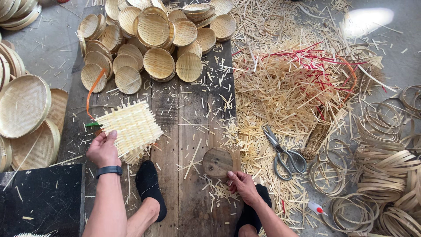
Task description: The person weaves bamboo strips around a circular frame to assemble a small basket. They use scissors to trim the excess length of the strips and position the woven sections within the frame while working at a wooden surface covered in shavings.
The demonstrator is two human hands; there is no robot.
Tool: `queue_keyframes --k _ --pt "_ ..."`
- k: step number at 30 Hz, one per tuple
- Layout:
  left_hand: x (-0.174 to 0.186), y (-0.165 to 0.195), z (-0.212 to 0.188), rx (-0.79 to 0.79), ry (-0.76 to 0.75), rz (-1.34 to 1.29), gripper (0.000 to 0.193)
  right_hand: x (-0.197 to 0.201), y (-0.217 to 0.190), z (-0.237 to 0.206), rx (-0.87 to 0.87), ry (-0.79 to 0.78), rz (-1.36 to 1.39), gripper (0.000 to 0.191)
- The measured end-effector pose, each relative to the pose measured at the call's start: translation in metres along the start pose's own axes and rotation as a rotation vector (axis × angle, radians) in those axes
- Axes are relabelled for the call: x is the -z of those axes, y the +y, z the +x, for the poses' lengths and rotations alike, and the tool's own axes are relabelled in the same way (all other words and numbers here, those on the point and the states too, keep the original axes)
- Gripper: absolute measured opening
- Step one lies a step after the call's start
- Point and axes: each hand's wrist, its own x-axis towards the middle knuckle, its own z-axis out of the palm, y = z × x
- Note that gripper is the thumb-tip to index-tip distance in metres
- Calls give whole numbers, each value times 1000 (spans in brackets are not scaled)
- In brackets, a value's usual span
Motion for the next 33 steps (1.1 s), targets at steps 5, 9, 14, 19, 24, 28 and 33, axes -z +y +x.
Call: queue_keyframes --k 5,9,14,19,24,28,33 --pt "7 4 -3 -327 -130 559 24 -1 0 0 -3 -3 4 40" --pt "11 3 9 -153 31 232 22 -1 1 1 -4 1 -9 39" --pt "38 -5 26 24 355 -168 23 1 2 2 3 -4 7 39" --pt "38 -5 9 -460 47 526 26 0 1 2 7 -7 -9 41" --pt "15 40 -3 -267 12 161 32 0 -1 1 2 -1 -28 43" --pt "8 83 -3 -326 158 -24 18 0 -2 0 13 -4 -36 44" --pt "-22 73 -49 41 -224 -87 22 -7 -16 -6 36 141 -101 41"
